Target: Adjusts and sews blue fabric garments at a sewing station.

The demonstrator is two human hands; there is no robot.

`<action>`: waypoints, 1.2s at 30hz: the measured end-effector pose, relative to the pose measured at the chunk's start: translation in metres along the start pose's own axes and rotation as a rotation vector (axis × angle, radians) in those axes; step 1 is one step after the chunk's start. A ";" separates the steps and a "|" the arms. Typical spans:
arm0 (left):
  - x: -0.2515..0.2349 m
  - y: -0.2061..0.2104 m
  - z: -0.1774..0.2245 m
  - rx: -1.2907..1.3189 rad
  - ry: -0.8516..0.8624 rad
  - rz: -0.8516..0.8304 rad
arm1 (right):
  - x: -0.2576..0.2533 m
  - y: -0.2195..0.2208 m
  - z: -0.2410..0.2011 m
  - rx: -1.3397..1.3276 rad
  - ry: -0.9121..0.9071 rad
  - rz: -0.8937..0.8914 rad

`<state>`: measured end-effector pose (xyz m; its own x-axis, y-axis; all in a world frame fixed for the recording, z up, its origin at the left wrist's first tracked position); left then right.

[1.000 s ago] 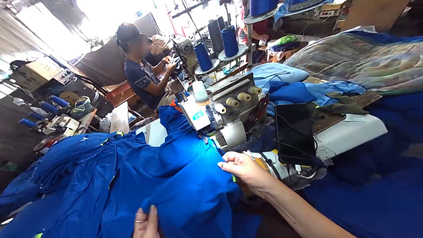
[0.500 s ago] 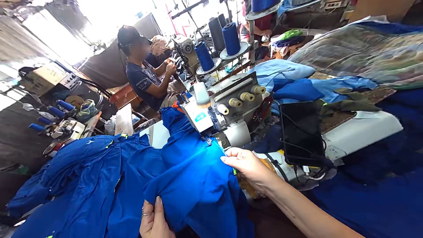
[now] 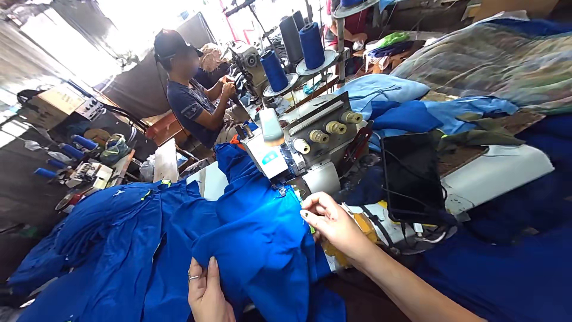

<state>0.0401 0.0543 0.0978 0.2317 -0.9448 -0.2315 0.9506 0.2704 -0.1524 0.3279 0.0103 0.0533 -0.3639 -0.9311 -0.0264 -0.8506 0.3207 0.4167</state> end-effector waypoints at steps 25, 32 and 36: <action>0.005 -0.007 0.005 0.029 0.046 0.039 | 0.004 0.003 0.008 -0.145 0.187 -0.077; -0.007 0.006 -0.010 -0.062 0.018 -0.045 | 0.000 0.001 0.012 -0.030 0.061 -0.082; -0.003 0.020 -0.022 -0.151 0.000 -0.290 | 0.001 0.000 0.010 0.086 0.011 -0.114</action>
<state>0.0536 0.0665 0.0745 -0.0443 -0.9865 -0.1577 0.9357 0.0143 -0.3524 0.3240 0.0114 0.0438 -0.2593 -0.9640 -0.0586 -0.9158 0.2261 0.3321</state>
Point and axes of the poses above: each hand's wrist, its own x-axis away from the middle knuckle, its own y-axis out of the palm, z = x × y, the point moved 8 cm from there along -x, towards the middle knuckle, and after that the axes turned 14 degrees about -x, right-handed, at the moved point
